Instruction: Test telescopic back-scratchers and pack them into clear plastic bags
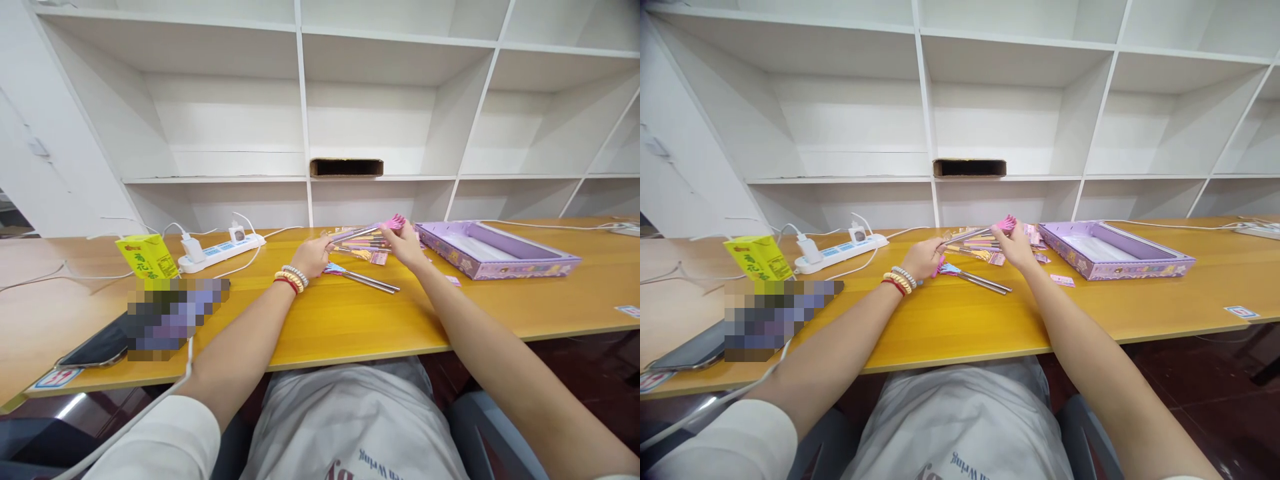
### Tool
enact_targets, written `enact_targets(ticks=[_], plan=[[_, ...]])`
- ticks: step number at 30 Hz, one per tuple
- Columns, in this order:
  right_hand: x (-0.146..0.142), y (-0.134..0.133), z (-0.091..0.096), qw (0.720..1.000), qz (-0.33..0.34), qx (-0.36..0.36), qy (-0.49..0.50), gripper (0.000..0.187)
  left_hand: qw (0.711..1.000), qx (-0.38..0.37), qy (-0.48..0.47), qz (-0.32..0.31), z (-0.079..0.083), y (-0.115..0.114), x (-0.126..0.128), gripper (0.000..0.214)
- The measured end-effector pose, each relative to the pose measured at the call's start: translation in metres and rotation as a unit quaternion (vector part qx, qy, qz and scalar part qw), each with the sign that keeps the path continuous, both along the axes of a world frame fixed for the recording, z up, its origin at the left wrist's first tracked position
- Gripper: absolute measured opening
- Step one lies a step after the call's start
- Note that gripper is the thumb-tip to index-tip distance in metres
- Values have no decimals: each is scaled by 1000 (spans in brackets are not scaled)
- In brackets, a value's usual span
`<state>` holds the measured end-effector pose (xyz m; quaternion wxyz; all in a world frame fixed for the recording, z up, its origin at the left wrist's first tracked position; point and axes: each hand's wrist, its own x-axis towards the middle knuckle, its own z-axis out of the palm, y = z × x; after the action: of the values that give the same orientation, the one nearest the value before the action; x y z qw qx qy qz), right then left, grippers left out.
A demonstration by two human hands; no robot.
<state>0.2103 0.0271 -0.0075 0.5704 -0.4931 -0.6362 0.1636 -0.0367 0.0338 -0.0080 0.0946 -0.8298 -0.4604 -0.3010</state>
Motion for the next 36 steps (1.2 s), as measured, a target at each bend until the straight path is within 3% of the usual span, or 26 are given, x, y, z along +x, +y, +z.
enact_targets(ticks=[10,20,29,36], plan=[[13,-6,10,967,144,-86,194,39,998,1,68,-3,6,-11,2,31],[18,-14,12,977,176,-113,48,43,998,-5,-5,56,3,4,-12,15],[14,-12,11,974,180,-108,89,49,994,7,-105,4,-2,22,-8,20],[17,-8,8,973,172,-82,128,47,994,34,-106,-10,-6,25,-13,15]])
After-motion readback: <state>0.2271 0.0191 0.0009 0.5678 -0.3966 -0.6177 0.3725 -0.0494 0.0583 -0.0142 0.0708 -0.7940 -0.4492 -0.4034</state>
